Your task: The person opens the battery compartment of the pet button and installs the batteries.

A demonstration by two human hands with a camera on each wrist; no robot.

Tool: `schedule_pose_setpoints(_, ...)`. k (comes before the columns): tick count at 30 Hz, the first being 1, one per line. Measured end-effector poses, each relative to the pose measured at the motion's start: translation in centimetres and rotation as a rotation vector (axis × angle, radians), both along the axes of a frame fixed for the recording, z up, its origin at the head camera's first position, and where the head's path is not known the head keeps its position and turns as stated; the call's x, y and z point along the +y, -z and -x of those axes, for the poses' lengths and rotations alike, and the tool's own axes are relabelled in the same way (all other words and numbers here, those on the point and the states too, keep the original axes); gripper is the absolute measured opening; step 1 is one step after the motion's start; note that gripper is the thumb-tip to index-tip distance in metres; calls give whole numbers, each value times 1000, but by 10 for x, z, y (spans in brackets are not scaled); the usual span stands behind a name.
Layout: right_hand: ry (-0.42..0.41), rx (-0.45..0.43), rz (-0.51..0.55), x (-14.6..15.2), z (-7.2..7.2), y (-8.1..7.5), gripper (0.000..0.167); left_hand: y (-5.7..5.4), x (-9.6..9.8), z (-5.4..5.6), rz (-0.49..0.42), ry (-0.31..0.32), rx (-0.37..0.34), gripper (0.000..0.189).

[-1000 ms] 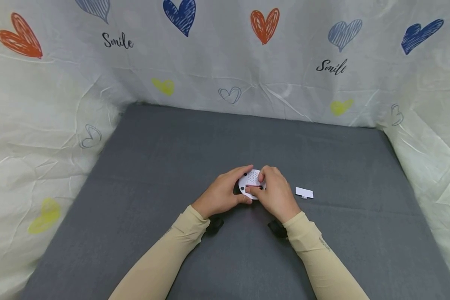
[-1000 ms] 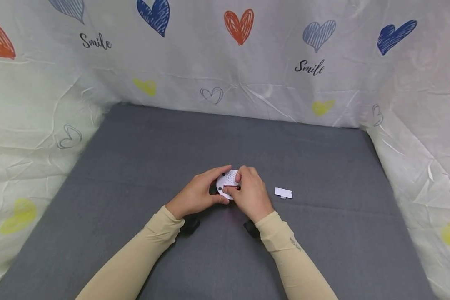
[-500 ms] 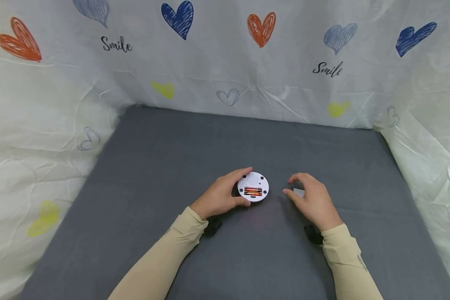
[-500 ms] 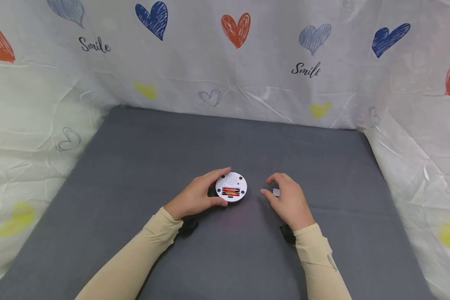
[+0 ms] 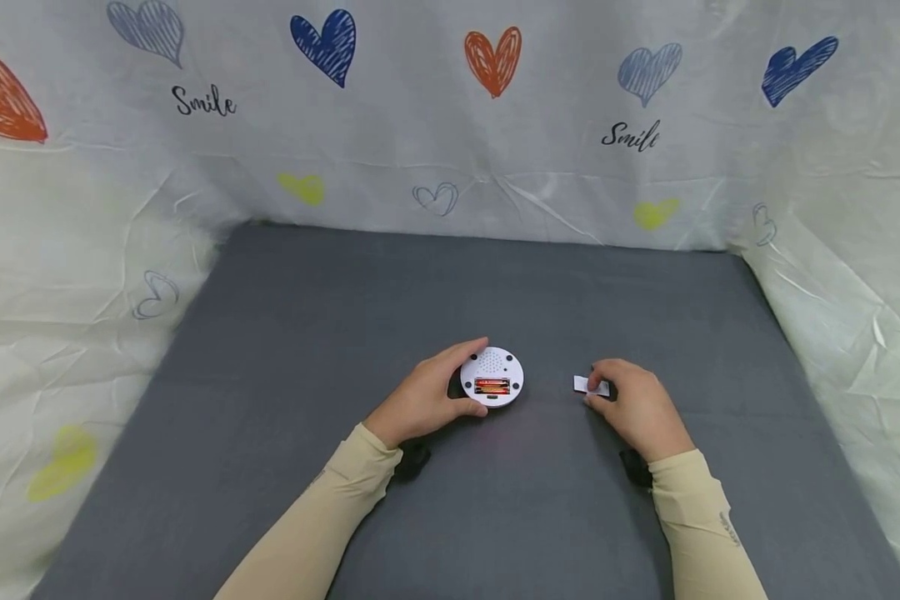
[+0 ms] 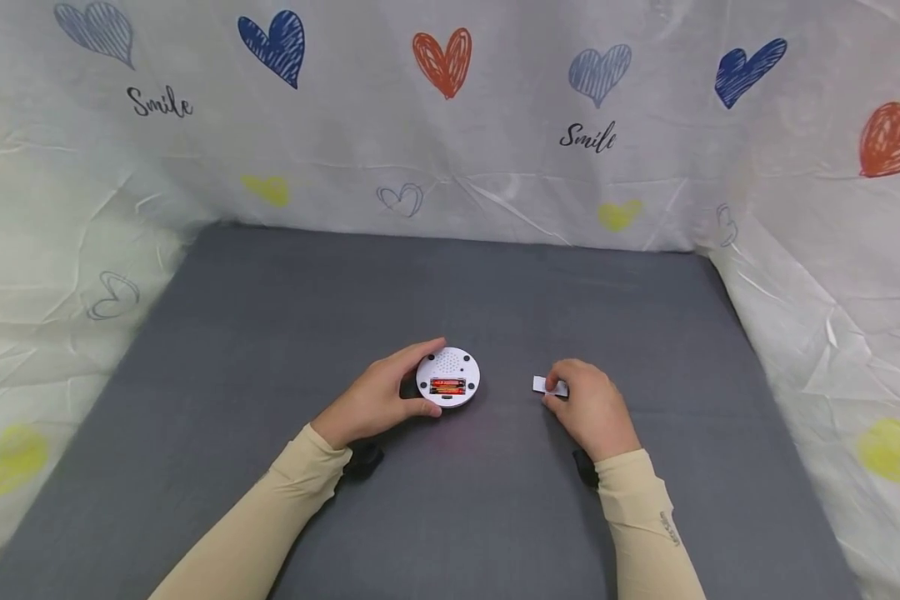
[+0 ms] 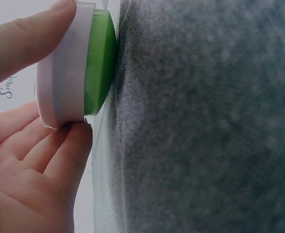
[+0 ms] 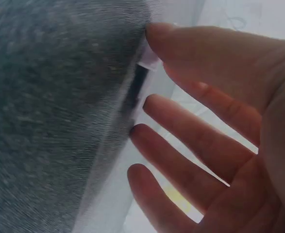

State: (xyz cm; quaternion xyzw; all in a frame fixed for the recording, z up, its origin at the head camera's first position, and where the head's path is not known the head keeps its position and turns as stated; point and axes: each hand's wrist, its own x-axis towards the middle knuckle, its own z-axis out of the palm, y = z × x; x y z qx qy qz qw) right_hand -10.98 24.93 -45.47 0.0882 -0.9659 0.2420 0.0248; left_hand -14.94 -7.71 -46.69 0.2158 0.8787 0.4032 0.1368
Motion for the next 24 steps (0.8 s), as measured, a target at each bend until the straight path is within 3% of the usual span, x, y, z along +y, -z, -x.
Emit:
schedule_pose_setpoints(13, -3, 43, -53, -18, -1, -3, 12, -8, 0, -1, 0, 16, -6, 98)
schedule_pose_setpoints(24, -122, 212, -5, -75, -9, -23, 17, -7, -2, -1, 8, 7, -9, 97)
